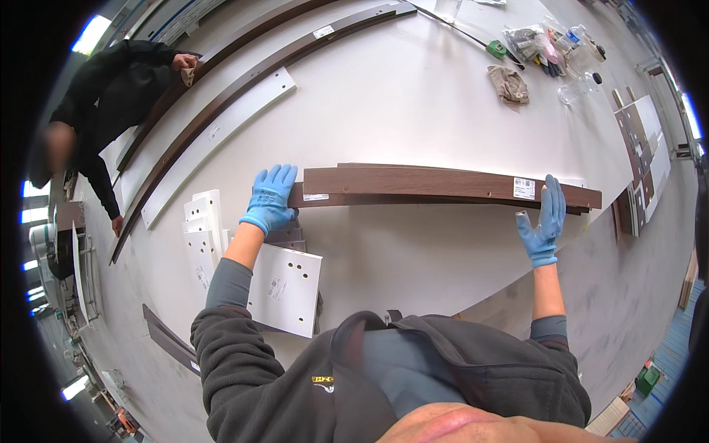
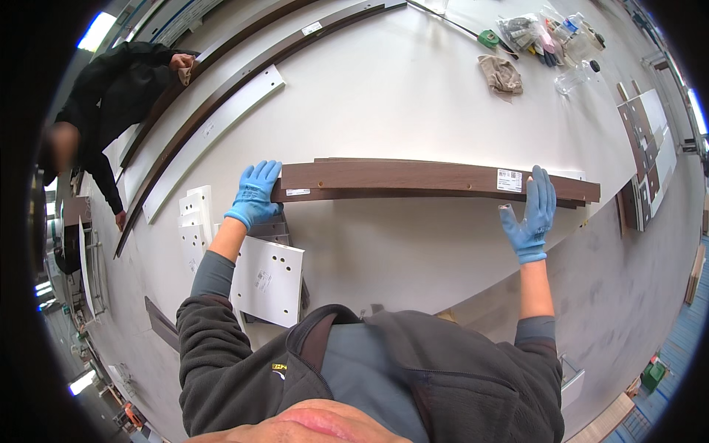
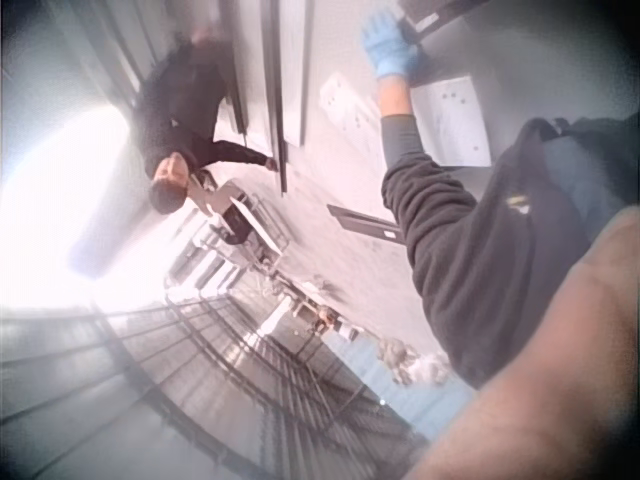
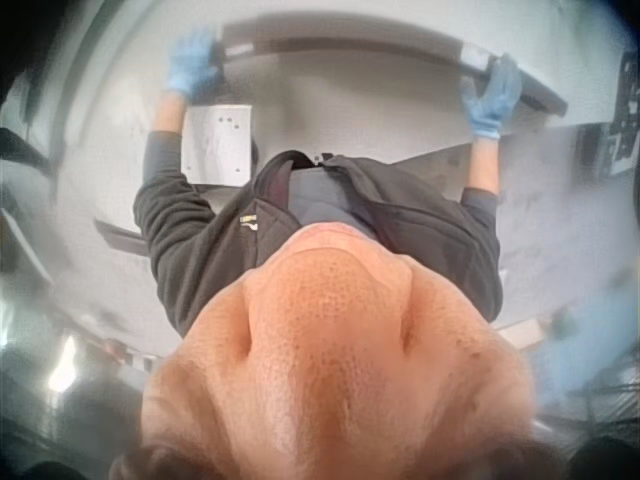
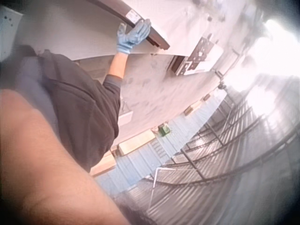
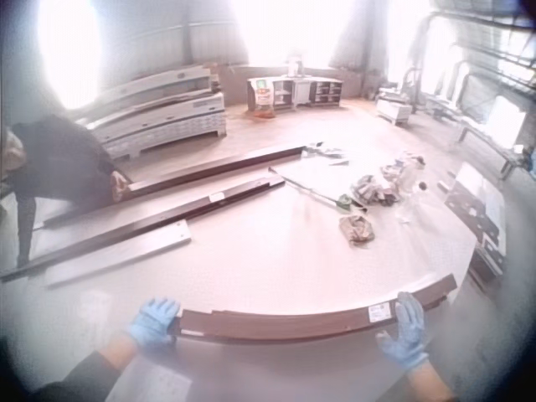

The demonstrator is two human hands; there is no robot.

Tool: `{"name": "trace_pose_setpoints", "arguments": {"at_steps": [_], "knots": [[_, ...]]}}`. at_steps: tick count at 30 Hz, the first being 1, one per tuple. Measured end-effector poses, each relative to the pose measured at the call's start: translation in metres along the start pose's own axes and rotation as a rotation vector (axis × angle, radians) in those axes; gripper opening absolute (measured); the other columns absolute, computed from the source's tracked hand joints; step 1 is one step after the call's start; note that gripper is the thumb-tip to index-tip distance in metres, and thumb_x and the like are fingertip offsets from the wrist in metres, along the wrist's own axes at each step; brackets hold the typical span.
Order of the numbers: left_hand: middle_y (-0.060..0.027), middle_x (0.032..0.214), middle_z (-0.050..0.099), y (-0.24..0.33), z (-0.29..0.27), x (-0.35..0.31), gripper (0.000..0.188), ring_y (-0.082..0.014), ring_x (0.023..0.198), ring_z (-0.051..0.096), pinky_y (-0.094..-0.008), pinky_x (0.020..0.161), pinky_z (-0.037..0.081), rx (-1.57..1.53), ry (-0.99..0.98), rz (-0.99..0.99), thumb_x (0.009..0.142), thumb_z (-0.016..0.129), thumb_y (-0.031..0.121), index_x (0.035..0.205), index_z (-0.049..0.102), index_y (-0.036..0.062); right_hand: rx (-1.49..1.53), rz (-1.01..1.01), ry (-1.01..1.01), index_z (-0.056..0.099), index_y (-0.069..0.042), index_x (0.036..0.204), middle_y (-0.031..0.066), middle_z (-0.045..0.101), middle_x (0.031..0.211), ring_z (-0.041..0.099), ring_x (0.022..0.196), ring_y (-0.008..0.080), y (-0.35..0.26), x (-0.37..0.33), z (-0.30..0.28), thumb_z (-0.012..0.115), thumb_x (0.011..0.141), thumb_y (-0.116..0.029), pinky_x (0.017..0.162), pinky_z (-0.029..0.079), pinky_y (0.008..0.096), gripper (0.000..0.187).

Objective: The person sorts and stacks various flat panel parts on a workbench, then wipes the surface with a cloth. The person handles brown and white panels, aligns them, and moves them into neat piles before cleaning the work area.

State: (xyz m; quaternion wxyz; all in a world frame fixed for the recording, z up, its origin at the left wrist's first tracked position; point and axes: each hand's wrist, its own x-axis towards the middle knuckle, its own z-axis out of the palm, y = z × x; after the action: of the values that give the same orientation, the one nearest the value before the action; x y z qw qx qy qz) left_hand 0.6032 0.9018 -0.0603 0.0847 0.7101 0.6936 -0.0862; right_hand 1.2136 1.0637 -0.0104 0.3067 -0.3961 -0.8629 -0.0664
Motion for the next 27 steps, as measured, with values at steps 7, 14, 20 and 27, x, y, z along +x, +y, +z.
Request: {"name": "trace_pose_setpoints", "arguments": {"at_steps": [7,14,20,27], "knots": [[-0.0169,0.146,0.057,0.007,0.014,0.008,0.089,-0.0357,0.138,0.053,-0.0516,0.121,0.037,-0.148,0.038,0.031,0.069,0.087,0.026,0.148,0.049,0.0075,-0.001,-0.058,0.031,0.053,-0.004,0.150,0.0220,0.055,0.157,0.050,0.146,0.0435,0.012,0.026,0.001,0.065,0.103,-0.047,0.119,0.040,0.0544,0.065],[-0.0172,0.145,0.058,0.006,0.022,0.007,0.083,-0.0375,0.138,0.053,-0.0527,0.121,0.035,-0.171,0.084,0.043,0.068,0.086,0.023,0.143,0.053,0.0075,-0.083,-0.026,-0.019,0.064,-0.005,0.139,0.0188,0.061,0.150,0.057,0.138,0.0385,0.143,0.180,0.109,0.077,0.090,-0.033,0.115,0.045,0.0483,0.058],[-0.0210,0.145,0.059,0.015,0.023,0.007,0.074,-0.0414,0.138,0.053,-0.0548,0.122,0.035,-0.137,0.114,-0.024,0.074,0.080,0.023,0.142,0.058,0.0052,-0.326,0.308,-0.454,0.047,-0.019,0.160,0.0184,0.042,0.167,0.042,0.153,0.0357,0.211,0.277,0.259,0.070,0.092,-0.049,0.125,0.037,0.0464,0.079],[-0.0196,0.153,0.054,0.015,0.022,0.009,0.076,-0.0395,0.145,0.048,-0.0572,0.126,0.030,-0.097,-0.014,-0.065,0.080,0.075,0.030,0.148,0.054,0.0040,-0.415,0.428,-0.603,0.036,-0.028,0.166,0.0158,0.033,0.172,0.038,0.154,0.0404,0.258,0.324,0.335,0.071,0.089,-0.051,0.125,0.035,0.0533,0.088]]}}
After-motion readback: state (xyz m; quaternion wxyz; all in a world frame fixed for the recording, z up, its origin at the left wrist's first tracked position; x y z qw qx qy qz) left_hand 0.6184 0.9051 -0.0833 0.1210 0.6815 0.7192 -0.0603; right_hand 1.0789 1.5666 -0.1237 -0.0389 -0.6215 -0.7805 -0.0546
